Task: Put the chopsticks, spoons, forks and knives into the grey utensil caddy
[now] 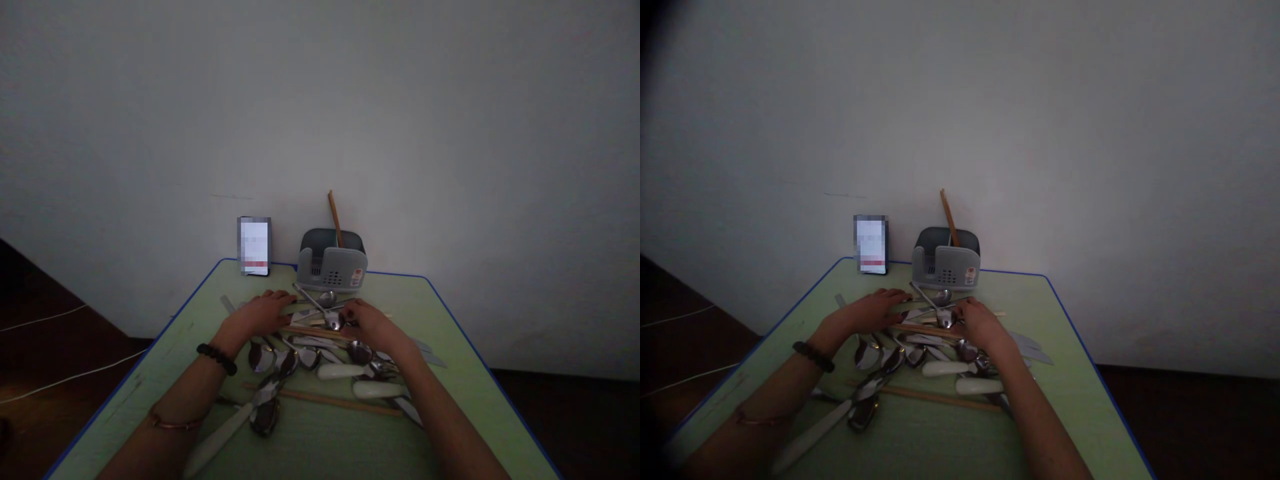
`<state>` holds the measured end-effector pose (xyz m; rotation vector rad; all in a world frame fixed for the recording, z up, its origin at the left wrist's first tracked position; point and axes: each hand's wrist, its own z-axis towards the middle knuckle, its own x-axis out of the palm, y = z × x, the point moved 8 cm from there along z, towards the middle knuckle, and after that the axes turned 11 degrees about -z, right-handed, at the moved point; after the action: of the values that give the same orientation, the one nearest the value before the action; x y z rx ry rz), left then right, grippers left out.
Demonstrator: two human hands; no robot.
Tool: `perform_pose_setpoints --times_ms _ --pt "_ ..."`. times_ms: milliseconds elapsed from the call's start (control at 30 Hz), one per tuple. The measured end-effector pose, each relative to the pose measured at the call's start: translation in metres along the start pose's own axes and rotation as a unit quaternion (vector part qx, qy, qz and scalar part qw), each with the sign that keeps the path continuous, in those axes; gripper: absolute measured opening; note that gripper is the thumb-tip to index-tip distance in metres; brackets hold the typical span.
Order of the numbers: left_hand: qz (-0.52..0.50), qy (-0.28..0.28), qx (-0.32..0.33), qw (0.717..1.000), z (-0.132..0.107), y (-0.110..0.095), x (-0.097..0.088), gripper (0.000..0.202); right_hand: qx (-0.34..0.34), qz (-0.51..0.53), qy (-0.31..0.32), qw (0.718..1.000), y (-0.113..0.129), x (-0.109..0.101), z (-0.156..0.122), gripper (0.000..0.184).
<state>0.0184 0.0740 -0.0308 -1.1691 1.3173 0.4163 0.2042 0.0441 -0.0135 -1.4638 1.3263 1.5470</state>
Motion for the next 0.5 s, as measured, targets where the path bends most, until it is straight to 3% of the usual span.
perform_pose_setpoints --times_ms 267,500 --pt "0.004 0.018 -0.005 1.000 -0.0023 -0.0056 -0.0062 0.028 0.003 0.004 0.014 1.000 0.0010 0.0014 0.0010 0.010" --pt "0.007 0.026 -0.036 0.999 -0.0003 0.0039 -0.0017 0.019 -0.001 -0.016 0.032 0.999 0.0014 0.0023 0.0005 0.014"
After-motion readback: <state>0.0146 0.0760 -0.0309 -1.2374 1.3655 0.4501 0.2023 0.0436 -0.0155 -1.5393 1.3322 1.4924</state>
